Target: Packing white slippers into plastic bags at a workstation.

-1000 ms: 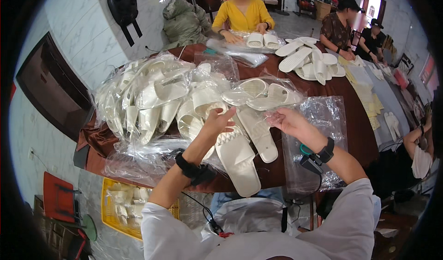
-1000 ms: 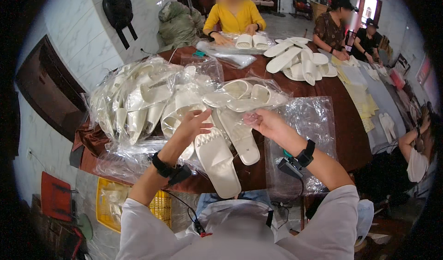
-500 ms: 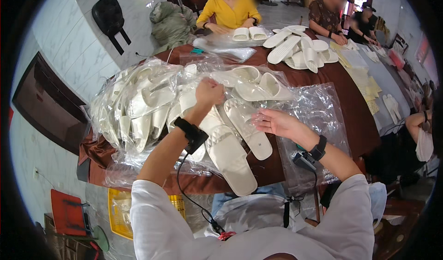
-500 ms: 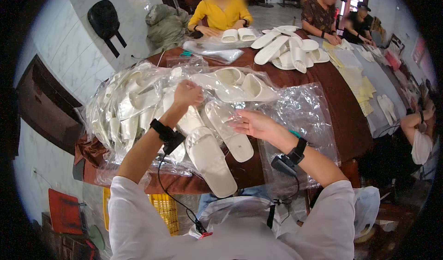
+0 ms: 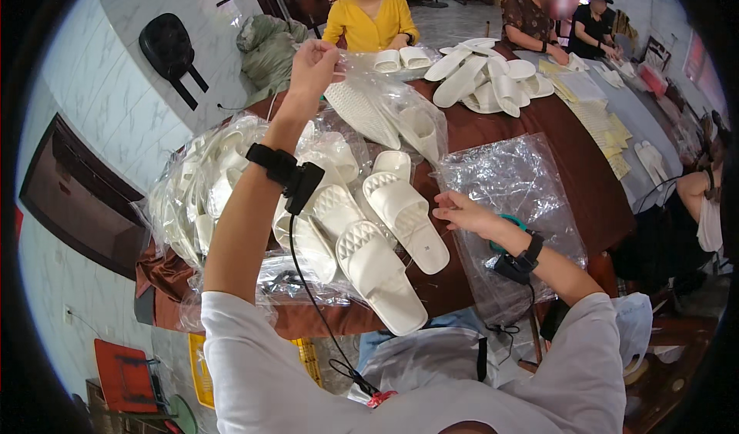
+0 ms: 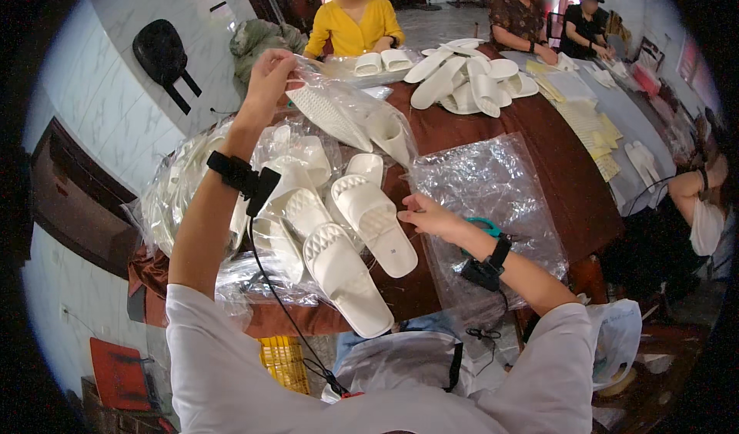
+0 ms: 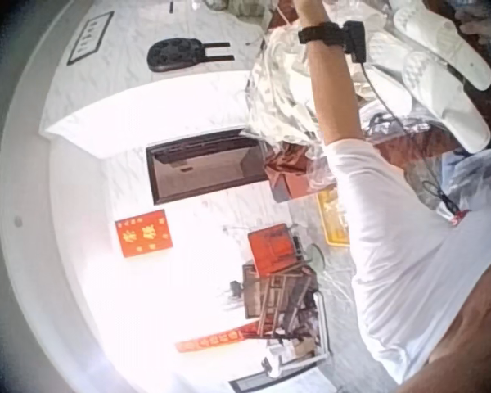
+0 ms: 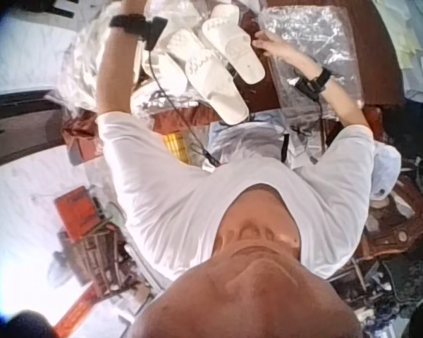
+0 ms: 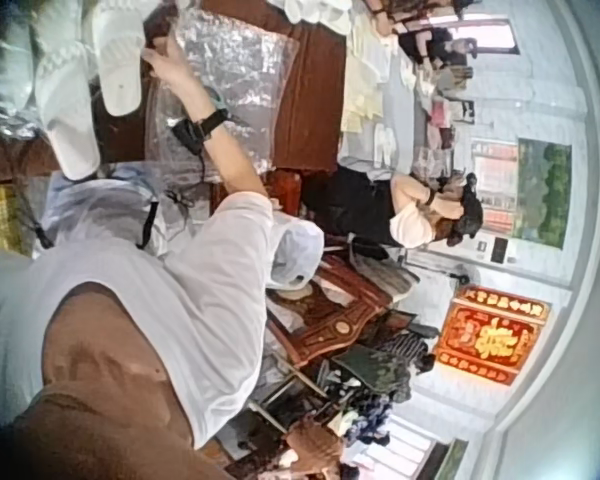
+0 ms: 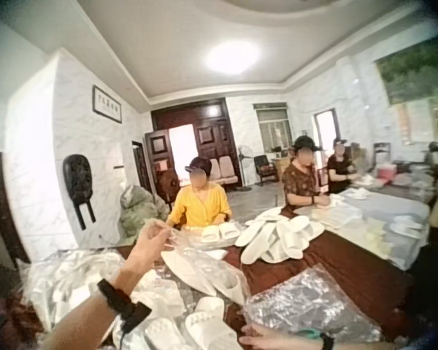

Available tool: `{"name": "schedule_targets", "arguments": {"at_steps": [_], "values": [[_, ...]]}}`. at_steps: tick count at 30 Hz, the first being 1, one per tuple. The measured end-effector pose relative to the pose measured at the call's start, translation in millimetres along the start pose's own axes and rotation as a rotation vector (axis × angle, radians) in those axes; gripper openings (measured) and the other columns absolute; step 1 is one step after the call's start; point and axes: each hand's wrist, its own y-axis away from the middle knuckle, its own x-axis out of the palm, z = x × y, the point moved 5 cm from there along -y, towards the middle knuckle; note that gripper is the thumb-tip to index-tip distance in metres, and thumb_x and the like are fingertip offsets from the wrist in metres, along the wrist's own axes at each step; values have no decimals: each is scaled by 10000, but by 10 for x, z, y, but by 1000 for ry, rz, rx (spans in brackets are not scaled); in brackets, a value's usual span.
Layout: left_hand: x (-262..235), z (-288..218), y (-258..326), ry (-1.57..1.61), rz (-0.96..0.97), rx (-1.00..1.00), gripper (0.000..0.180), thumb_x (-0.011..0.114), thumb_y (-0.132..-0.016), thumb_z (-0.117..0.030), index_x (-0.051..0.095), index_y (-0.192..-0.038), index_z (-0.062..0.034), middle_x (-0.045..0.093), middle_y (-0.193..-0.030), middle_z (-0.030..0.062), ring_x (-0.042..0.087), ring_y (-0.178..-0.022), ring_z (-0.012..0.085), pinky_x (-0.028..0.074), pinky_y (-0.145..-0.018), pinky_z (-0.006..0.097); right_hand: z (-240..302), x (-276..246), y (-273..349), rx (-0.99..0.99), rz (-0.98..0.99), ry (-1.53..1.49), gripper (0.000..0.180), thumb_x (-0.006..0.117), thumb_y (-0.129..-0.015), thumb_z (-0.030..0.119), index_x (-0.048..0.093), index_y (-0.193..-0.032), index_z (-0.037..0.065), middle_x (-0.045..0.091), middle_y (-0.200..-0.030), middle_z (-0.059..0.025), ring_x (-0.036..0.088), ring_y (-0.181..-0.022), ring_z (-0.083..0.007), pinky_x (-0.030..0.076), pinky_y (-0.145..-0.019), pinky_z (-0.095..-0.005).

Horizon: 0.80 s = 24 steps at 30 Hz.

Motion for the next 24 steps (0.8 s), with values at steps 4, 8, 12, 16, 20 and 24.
{"name": "schedule_targets", "arguments": {"at_steps": [4, 8, 12, 16, 20, 24], "values": [[-236, -189, -146, 286, -61, 39, 103, 528, -857, -102, 522, -942, -44, 565, -857, 47, 569, -817, 137, 500, -719, 271, -15, -35, -16, 0, 2, -7, 496, 622, -854, 330, 469, -1238, 55, 495, -1164, -103, 507, -1037, -208, 472, -815, -354], [-952, -452, -233, 474, 10, 155, 129, 532, -855, -132, 525, -951, -45, 564, -857, 47, 562, -833, 163, 485, -781, 306, 104, 53, -5, -34, 33, -29, 428, 613, -864, 300, 512, -1197, 51, 536, -1104, -86, 525, -1012, -187, 485, -795, -340], [-1262, -922, 141, 832, 241, 233, 192, 526, -839, -113, 518, -997, -4, 553, -924, 90, 543, -865, 233, 435, -844, 377, 189, -46, 49, -73, 34, -88, 333, 587, -884, 261, 556, -1144, 56, 577, -1036, -51, 552, -965, -141, 497, -774, -310], [-1276, -1324, 645, 954, -59, 366, 173, 499, -819, -29, 499, -984, 22, 525, -949, 126, 487, -811, 224, 390, -836, 382, 361, -212, 244, -100, 21, -154, 306, 578, -893, 252, 566, -1137, 67, 586, -1029, -35, 561, -956, -123, 496, -788, -298], [-1312, -1764, 1148, 1502, 538, 318, 319, 518, -736, 38, 460, -1049, 30, 475, -789, 79, 482, -776, 165, 395, -785, 306, 611, -135, 350, -171, 47, -160, 321, 586, -894, 280, 565, -1134, 68, 585, -1068, -37, 559, -987, -125, 490, -812, -287], [-1427, -1700, 1426, 1579, 383, 248, 361, 573, -760, -5, 469, -1106, 7, 519, -890, 87, 515, -790, 154, 437, -755, 317, 965, -16, 600, -235, 69, -169, 374, 565, -911, 253, 499, -1233, 75, 560, -1160, -49, 544, -1053, -134, 466, -870, -313]]}}
